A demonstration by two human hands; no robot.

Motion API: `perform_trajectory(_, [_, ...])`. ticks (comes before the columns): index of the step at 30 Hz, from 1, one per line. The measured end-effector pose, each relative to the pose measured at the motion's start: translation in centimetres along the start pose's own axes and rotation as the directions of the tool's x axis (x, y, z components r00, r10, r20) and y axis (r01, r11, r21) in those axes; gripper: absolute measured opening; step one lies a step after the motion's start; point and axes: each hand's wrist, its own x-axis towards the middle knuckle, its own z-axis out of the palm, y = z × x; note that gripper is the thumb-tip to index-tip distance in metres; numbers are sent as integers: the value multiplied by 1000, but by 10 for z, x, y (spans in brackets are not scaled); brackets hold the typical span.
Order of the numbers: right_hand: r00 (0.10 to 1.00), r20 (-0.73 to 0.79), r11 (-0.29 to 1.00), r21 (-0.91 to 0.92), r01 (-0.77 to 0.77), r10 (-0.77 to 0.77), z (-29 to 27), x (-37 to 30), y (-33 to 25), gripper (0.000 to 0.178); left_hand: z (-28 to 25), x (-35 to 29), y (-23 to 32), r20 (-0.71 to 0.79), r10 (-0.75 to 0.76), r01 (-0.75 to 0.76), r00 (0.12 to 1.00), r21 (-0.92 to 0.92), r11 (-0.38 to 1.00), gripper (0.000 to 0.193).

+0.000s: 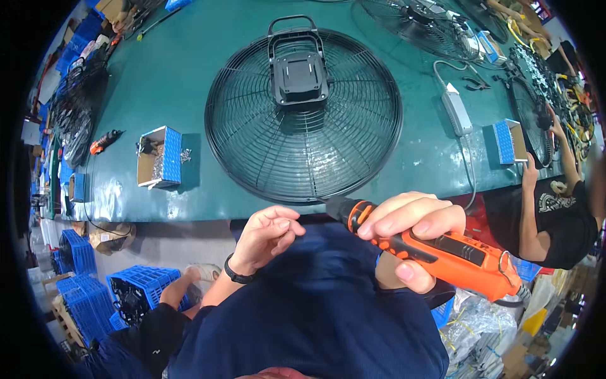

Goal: Assembling the protective covers and components of an industrial electric fan using a power screwdriver.

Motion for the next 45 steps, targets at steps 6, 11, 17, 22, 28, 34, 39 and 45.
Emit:
perform_trajectory(6, [998, 41, 989, 135, -52, 47, 9, -4, 8, 39, -2, 3, -5, 8, -86, 86, 996, -160, 983, 15])
perform_trajectory(11, [990, 94, 980, 163, -118, 104, 13, -7, 10, 40, -7, 6, -11, 68, -156, 169, 985, -306, 937, 20])
perform_trajectory(17, [988, 47, 972, 179, -150, 144, 19, -13, 11, 40, -7, 5, -14, 100, -167, 190, 981, -304, 934, 21])
perform_trajectory(22, [989, -22, 966, 219, -137, 145, 23, -13, 11, 38, -5, 5, -12, 160, -125, 168, 979, -299, 939, 22])
perform_trajectory(28, [977, -94, 962, 216, -167, 191, 26, -15, 9, 38, 0, 4, -12, 95, -81, 97, 992, -170, 981, 20])
perform_trajectory(34, [970, -130, 970, 157, -186, 207, 27, -18, 9, 38, 4, 8, -17, 42, -109, 116, 993, -239, 964, 18])
perform_trajectory(39, [966, -110, 972, 45, -231, 234, 28, -17, 14, 39, 2, 25, -29, 142, -184, 225, 973, -365, 904, 21])
perform_trajectory(45, [944, -119, 950, -16, -313, 309, 31, -12, 23, 37, 5, 36, -39, 151, -214, 259, 965, -434, 863, 27])
